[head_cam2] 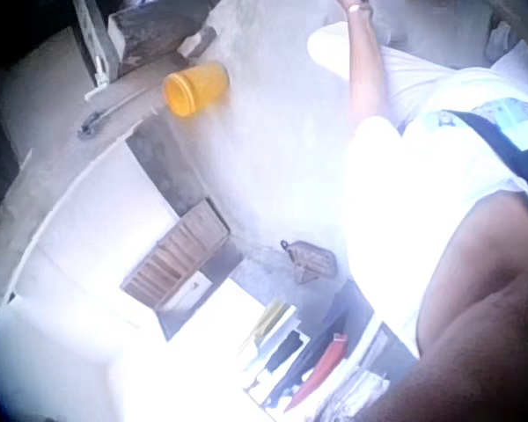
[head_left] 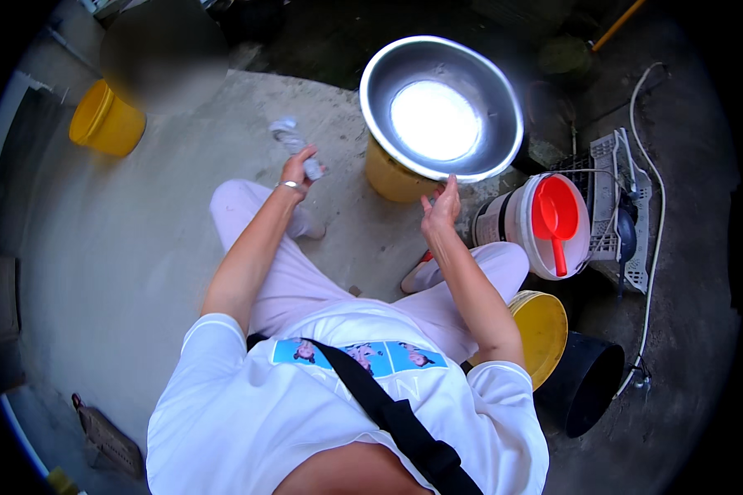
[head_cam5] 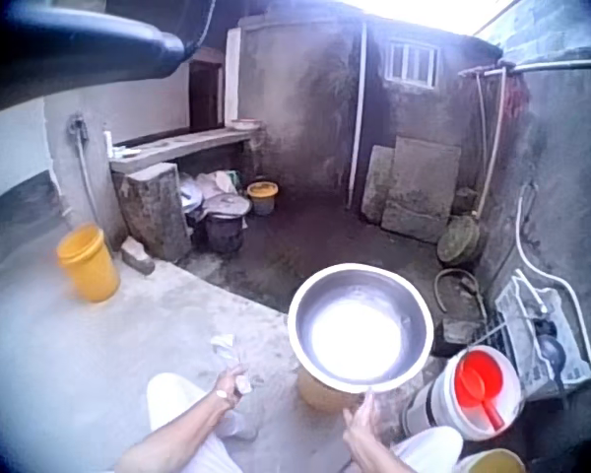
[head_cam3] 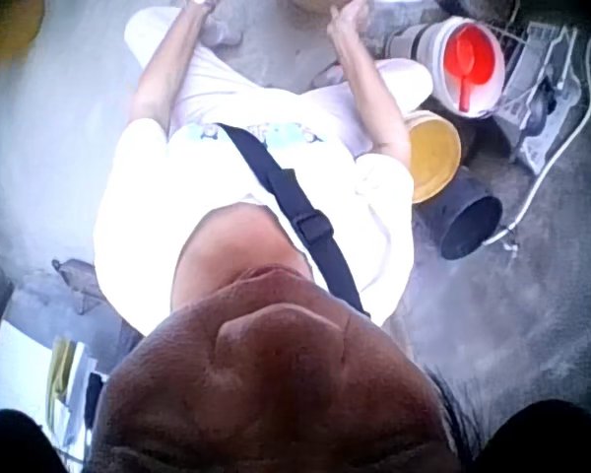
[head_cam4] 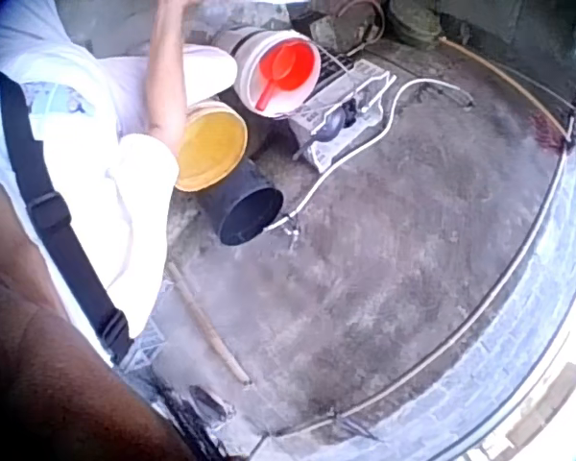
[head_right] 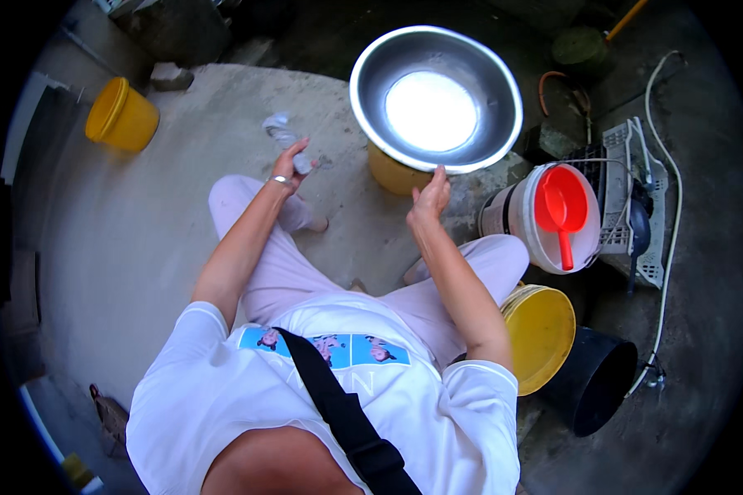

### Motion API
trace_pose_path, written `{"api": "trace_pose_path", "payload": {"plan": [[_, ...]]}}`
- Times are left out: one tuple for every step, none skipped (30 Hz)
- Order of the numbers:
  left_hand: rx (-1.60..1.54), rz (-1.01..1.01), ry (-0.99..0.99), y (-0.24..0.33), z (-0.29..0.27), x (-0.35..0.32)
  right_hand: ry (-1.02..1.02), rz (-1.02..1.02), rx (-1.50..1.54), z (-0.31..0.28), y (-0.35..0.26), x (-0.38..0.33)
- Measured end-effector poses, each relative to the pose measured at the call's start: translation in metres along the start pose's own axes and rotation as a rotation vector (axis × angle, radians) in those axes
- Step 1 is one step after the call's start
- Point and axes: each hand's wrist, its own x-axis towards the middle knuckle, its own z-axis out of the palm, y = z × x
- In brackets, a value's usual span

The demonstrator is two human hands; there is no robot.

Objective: The person scrubs the inside of a black bucket with a stone, rinses it with water from a red scoop, and then washes a grey cloth in a metal basin. They wring out the cloth and walk through a hallway carrying it.

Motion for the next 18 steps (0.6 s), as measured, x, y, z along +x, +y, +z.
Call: {"api": "trace_pose_path", "payload": {"plan": [[0.028,-0.038,0.012,-0.014,-0.001,-0.001,-0.104,0.069,-0.059,0.002,0.008,-0.019],[0.053,-0.074,0.013,-0.027,0.0,-0.003,-0.207,0.143,-0.118,0.0,0.018,-0.025],[0.114,-0.088,0.007,-0.037,0.006,-0.015,-0.313,0.224,-0.15,0.0,0.027,-0.027],[0.172,-0.102,-0.003,-0.043,0.015,-0.031,-0.419,0.301,-0.181,0.001,0.034,-0.027],[0.23,-0.11,-0.01,-0.044,0.022,-0.044,-0.462,0.268,-0.27,0.009,0.04,-0.029],[0.41,-0.055,-0.053,-0.044,0.022,-0.053,-0.506,0.237,-0.359,0.018,0.046,-0.032],[0.59,-0.012,-0.097,-0.048,0.02,-0.063,-0.545,0.208,-0.45,0.023,0.053,-0.032],[0.769,0.028,-0.142,-0.053,0.019,-0.073,-0.585,0.121,-0.499,0.029,0.059,-0.026],[0.944,0.103,-0.175,-0.058,0.018,-0.082,-0.632,0.043,-0.549,0.034,0.068,-0.02],[1.12,0.171,-0.211,-0.063,0.017,-0.088,-0.681,-0.034,-0.596,0.037,0.078,-0.015],[1.249,0.261,-0.243,-0.067,0.017,-0.092,-0.682,-0.017,-0.578,0.037,0.087,-0.008],[1.382,0.352,-0.281,-0.068,0.016,-0.096,-0.68,-0.003,-0.554,0.034,0.095,-0.003],[1.418,0.24,-0.313,-0.063,0.017,-0.099,-0.711,0.053,-0.53,0.035,0.09,-0.013],[1.449,0.125,-0.347,-0.057,0.017,-0.103,-0.751,0.062,-0.526,0.032,0.097,-0.014],[1.474,0.019,-0.385,-0.051,0.018,-0.104,-0.789,0.06,-0.517,0.032,0.101,-0.011],[1.248,-0.094,-0.416,-0.053,0.012,-0.105,-0.821,0.06,-0.513,0.027,0.105,-0.005],[1.017,-0.197,-0.441,-0.055,0.007,-0.107,-0.856,0.07,-0.555,0.023,0.11,0.006],[0.782,-0.287,-0.453,-0.054,0.0,-0.108,-0.882,0.157,-0.476,0.023,0.11,0.011]]}}
